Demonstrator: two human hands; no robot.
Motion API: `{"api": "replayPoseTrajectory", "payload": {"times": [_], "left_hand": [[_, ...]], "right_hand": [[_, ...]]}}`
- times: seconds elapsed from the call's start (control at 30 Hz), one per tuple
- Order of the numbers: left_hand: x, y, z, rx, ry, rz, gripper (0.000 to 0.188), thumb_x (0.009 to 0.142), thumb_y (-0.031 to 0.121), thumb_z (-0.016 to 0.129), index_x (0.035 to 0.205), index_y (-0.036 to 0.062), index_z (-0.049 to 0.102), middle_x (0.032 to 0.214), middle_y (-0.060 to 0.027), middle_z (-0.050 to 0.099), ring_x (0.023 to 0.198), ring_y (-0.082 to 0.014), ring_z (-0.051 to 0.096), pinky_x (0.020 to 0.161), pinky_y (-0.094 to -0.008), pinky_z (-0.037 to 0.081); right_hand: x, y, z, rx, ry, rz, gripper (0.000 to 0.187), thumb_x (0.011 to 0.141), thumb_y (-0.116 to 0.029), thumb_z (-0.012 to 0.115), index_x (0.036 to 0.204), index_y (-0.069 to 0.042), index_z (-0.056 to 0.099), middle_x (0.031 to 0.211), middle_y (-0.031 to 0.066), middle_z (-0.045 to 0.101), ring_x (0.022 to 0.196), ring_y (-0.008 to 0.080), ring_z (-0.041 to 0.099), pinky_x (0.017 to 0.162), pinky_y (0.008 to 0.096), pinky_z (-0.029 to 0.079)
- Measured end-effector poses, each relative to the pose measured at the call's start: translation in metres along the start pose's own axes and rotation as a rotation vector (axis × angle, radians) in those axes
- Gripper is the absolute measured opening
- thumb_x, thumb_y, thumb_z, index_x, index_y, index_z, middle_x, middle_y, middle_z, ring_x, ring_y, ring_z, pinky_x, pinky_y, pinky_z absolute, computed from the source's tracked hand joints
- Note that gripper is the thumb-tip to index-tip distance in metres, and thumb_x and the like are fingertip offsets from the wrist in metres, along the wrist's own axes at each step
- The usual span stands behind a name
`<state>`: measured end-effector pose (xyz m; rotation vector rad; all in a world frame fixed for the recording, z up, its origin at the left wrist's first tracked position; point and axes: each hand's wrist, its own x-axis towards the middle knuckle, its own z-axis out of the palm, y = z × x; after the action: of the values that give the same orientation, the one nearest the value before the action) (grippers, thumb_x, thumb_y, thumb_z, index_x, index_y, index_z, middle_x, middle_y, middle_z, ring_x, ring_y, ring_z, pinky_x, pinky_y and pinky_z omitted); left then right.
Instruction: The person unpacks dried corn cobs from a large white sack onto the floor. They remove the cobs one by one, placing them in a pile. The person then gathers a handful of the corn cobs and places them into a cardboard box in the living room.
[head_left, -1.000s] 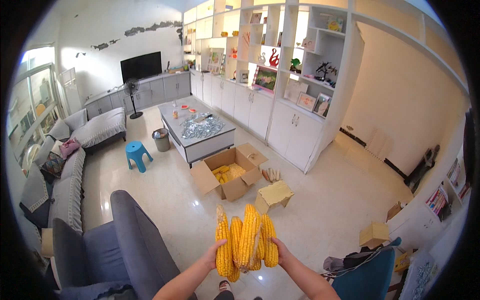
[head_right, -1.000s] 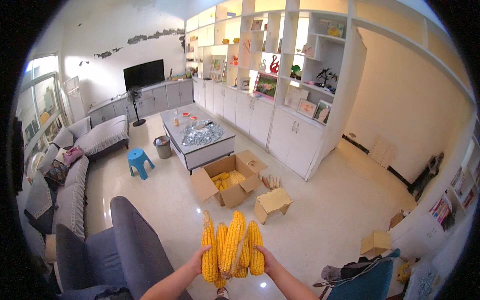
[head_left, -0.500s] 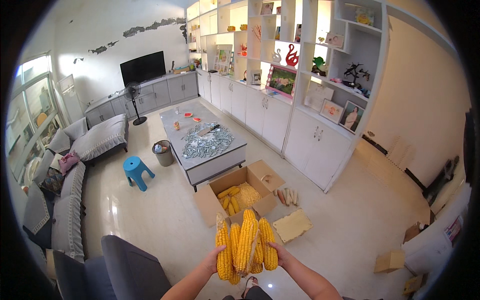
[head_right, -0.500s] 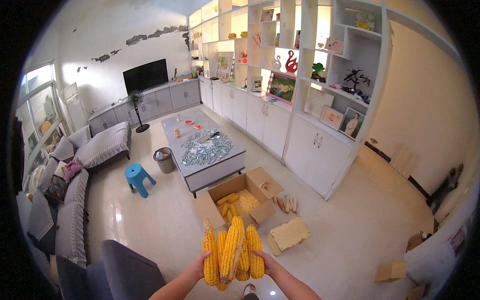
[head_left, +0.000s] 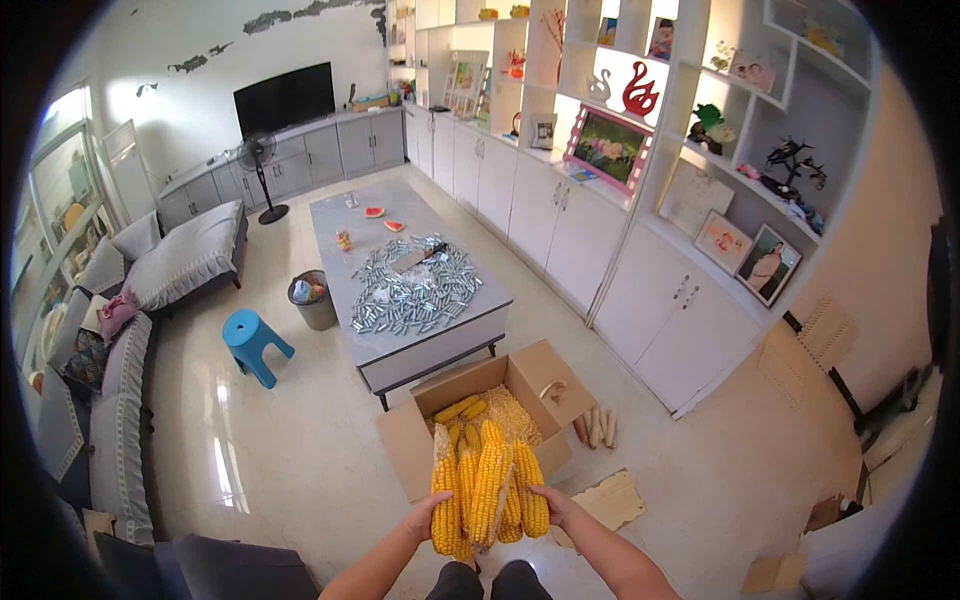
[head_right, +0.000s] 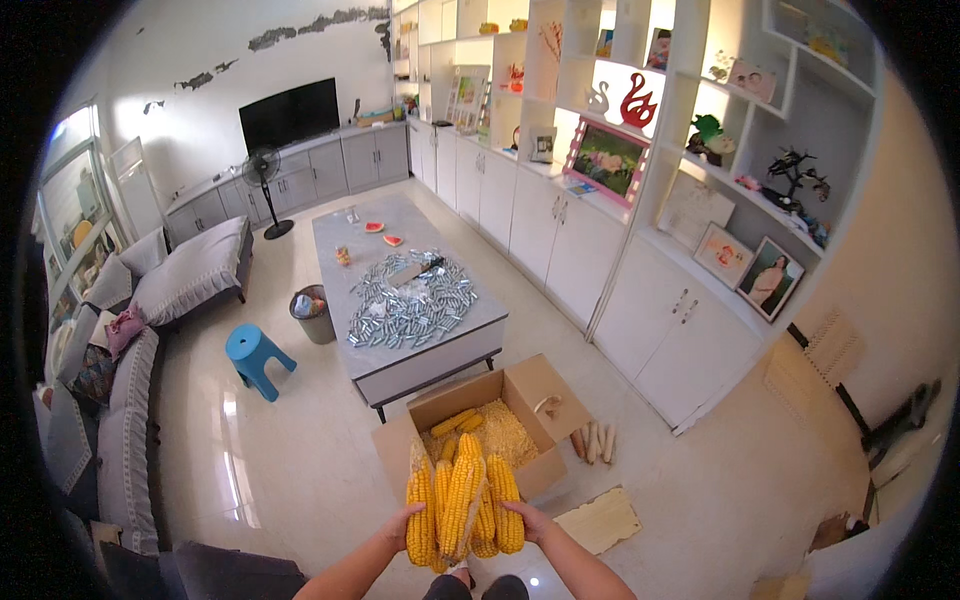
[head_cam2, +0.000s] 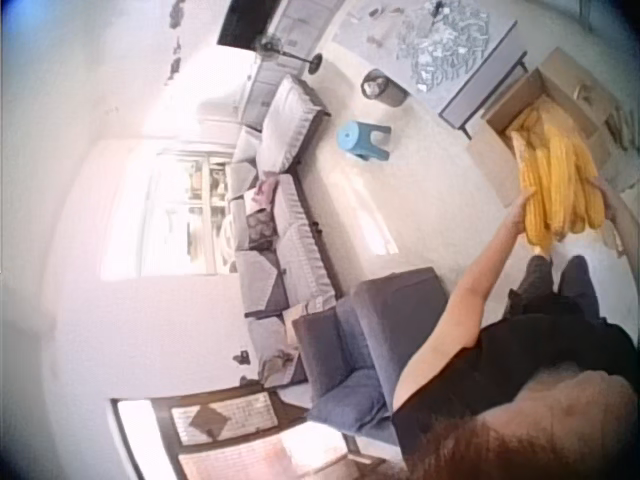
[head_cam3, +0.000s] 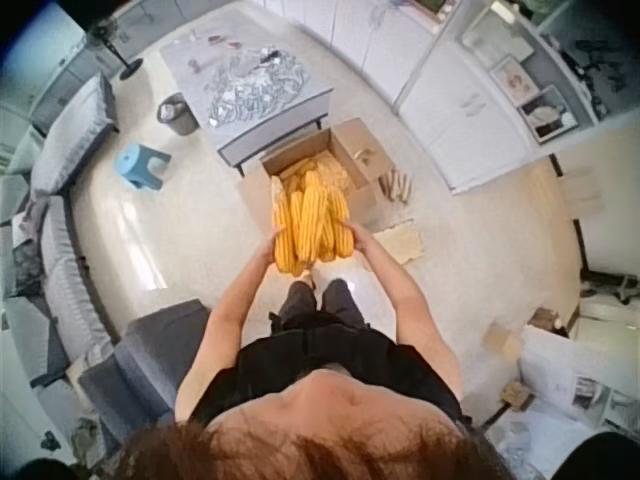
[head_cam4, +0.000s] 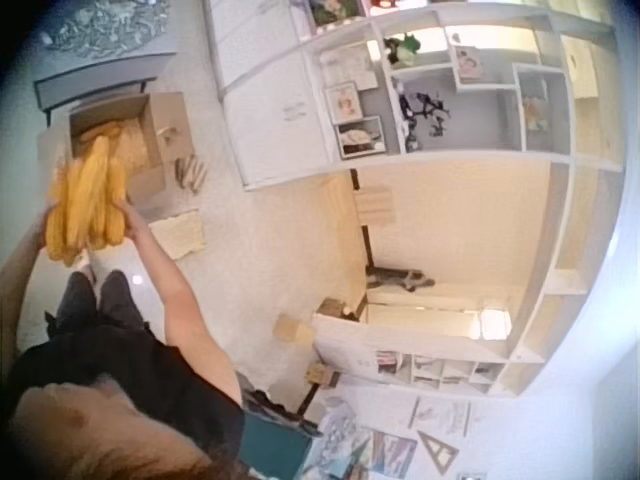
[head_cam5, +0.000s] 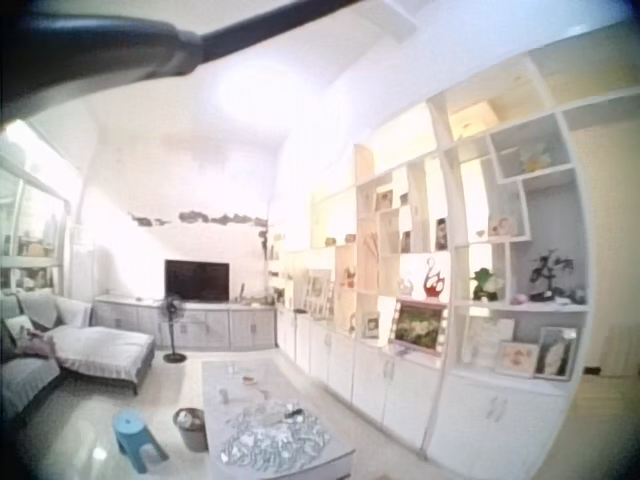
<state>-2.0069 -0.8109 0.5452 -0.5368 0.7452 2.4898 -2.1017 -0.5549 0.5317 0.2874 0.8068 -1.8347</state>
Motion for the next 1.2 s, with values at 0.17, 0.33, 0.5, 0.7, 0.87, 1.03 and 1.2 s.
{"api": "replayPoseTrajectory", "payload": {"times": [0.17, 0.33, 0.5, 0.7, 0.87, 1.03, 1.2], "left_hand": [[0.084, 0.038, -0.056, -0.042, 0.078, -0.06, 0.054, 0.078, 0.03, 0.061, 0.122, 0.0022, 0.045, 0.115, -0.0135, 0.055, 0.102, -0.0272, 0.055, 0.089, -0.0403, 0.044], [0.168, 0.051, -0.12, -0.047, 0.19, -0.057, 0.052, 0.078, 0.03, 0.061, 0.121, 0.0027, 0.046, 0.113, -0.0126, 0.056, 0.101, -0.0261, 0.056, 0.089, -0.0403, 0.044], [0.243, 0.06, -0.164, -0.007, 0.315, -0.01, 0.049, 0.077, 0.026, 0.062, 0.119, 0.0031, 0.048, 0.109, -0.0098, 0.058, 0.098, -0.0226, 0.057, 0.086, -0.0359, 0.046], [0.306, 0.074, -0.207, 0.355, 0.592, 0.188, 0.069, 0.074, 0.021, 0.061, 0.133, 0.0039, 0.028, 0.129, -0.0105, 0.041, 0.113, -0.0243, 0.044, 0.094, -0.0345, 0.035], [0.29, 0.111, -0.155, 0.603, 0.729, 0.198, 0.085, 0.073, 0.025, 0.064, 0.139, 0.002, 0.016, 0.144, -0.0162, 0.018, 0.133, -0.0275, 0.018, 0.106, -0.0347, 0.02], [0.232, 0.094, -0.176, 0.89, 0.853, 0.284, 0.092, 0.071, 0.038, 0.067, 0.136, -0.0039, 0.017, 0.143, -0.0226, 0.014, 0.134, -0.0312, 0.014, 0.108, -0.0373, 0.016], [0.162, 0.075, -0.141, 1.091, 0.936, 0.426, 0.094, 0.07, 0.043, 0.067, 0.134, -0.007, 0.02, 0.141, -0.0265, 0.017, 0.133, -0.0337, 0.015, 0.108, -0.0387, 0.016]], "right_hand": [[0.091, -0.041, -0.037, -0.027, 0.105, 0.075, 0.058, 0.079, -0.027, 0.061, 0.128, -0.004, 0.038, 0.122, 0.0151, 0.05, 0.109, 0.029, 0.051, 0.095, 0.0431, 0.04], [0.171, -0.075, -0.071, 0.015, 0.212, 0.179, 0.055, 0.079, -0.025, 0.062, 0.125, -0.004, 0.042, 0.12, 0.0143, 0.052, 0.109, 0.0274, 0.052, 0.094, 0.043, 0.041], [0.254, -0.094, -0.117, -0.02, 0.229, 0.124, 0.051, 0.079, -0.026, 0.064, 0.121, -0.004, 0.046, 0.115, 0.0125, 0.055, 0.106, 0.0249, 0.054, 0.092, 0.0414, 0.043], [0.324, -0.101, -0.134, -0.143, 0.316, 0.135, 0.06, 0.076, -0.027, 0.068, 0.126, -0.01, 0.041, 0.116, 0.0076, 0.052, 0.103, 0.0238, 0.053, 0.088, 0.0427, 0.044], [0.335, -0.108, -0.135, -0.322, 0.281, 0.118, 0.079, 0.079, -0.026, 0.064, 0.141, -0.023, 0.015, 0.139, 0.0071, 0.027, 0.129, 0.0283, 0.024, 0.094, 0.0508, 0.032], [0.319, -0.102, -0.131, -0.54, 0.221, 0.223, 0.072, 0.083, -0.029, 0.059, 0.141, -0.022, 0.017, 0.14, 0.0059, 0.028, 0.131, 0.0303, 0.019, 0.098, 0.0494, 0.029], [0.269, -0.11, -0.107, -0.59, 0.198, 0.279, 0.068, 0.084, -0.031, 0.057, 0.14, -0.017, 0.02, 0.14, 0.0064, 0.03, 0.131, 0.0303, 0.02, 0.1, 0.048, 0.027]]}}
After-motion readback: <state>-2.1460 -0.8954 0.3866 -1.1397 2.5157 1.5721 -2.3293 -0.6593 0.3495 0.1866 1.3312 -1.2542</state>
